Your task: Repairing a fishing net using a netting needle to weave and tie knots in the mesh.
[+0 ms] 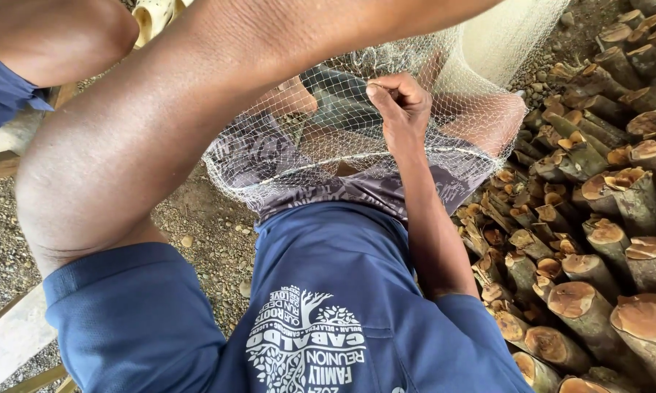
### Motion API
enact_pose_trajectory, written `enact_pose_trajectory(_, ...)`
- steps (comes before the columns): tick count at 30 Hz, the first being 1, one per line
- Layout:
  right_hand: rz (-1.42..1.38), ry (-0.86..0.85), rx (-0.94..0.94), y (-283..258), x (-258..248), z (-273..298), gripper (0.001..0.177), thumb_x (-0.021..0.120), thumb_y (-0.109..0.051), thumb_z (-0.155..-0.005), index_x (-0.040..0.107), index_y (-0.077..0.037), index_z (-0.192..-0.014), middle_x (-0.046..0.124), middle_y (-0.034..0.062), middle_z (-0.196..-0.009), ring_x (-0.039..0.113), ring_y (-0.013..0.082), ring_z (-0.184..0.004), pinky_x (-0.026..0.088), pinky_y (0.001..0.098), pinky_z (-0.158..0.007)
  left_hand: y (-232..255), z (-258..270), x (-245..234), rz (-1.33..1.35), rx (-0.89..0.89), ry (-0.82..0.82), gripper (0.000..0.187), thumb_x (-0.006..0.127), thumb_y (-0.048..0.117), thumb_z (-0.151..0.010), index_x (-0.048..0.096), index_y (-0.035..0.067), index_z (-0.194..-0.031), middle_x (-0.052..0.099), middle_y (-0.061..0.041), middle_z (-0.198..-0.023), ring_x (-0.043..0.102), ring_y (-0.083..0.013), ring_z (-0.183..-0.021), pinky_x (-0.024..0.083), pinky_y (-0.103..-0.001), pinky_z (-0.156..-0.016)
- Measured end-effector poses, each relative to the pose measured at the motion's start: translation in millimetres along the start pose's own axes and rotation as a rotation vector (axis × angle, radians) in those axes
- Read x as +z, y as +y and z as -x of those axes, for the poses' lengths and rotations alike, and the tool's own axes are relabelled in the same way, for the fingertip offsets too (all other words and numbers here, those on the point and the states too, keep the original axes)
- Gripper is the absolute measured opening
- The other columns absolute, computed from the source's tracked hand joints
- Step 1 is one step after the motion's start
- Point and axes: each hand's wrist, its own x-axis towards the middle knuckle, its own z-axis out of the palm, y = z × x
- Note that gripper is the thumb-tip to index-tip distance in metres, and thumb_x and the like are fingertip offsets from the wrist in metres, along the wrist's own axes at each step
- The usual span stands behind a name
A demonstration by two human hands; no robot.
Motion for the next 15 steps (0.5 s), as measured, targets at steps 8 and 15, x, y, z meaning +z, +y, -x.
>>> enact_pose_trajectory(8, 0.032, 0.023, -0.035, 16.7, -7.6, 4.6, 0.005, 0.086, -0.003, -0.115, 0.081, -0.003, -0.112, 0.061, 0.0014, -0.084, 0.048, 0.0073, -0.068, 0.041, 0.0256, -0.064, -1.3, 41.8, 12.4, -0.107, 0.010, -0.049, 0.030, 0.094, 0.012, -0.096, 0.067, 0.017, -0.108, 0.063, 0.001, -0.097, 0.057, -0.0208, -0.089, 0.041, -0.043, -0.066)
enact_pose_trajectory(15, 0.015, 0.019, -0.076, 34.2, -20.0, 12.6, 0.006, 0.078, 0.005, -0.116, 0.081, 0.002, -0.112, 0.052, 0.0039, -0.069, 0.046, 0.0084, -0.063, 0.042, 0.0283, -0.064, 94.2, -71.4, -33.6, -0.207, 0.044, -0.094, 0.034, 0.096, 0.016, -0.087, 0.071, 0.018, -0.110, 0.067, 0.001, -0.100, 0.063, -0.0216, -0.093, 0.045, -0.043, -0.065)
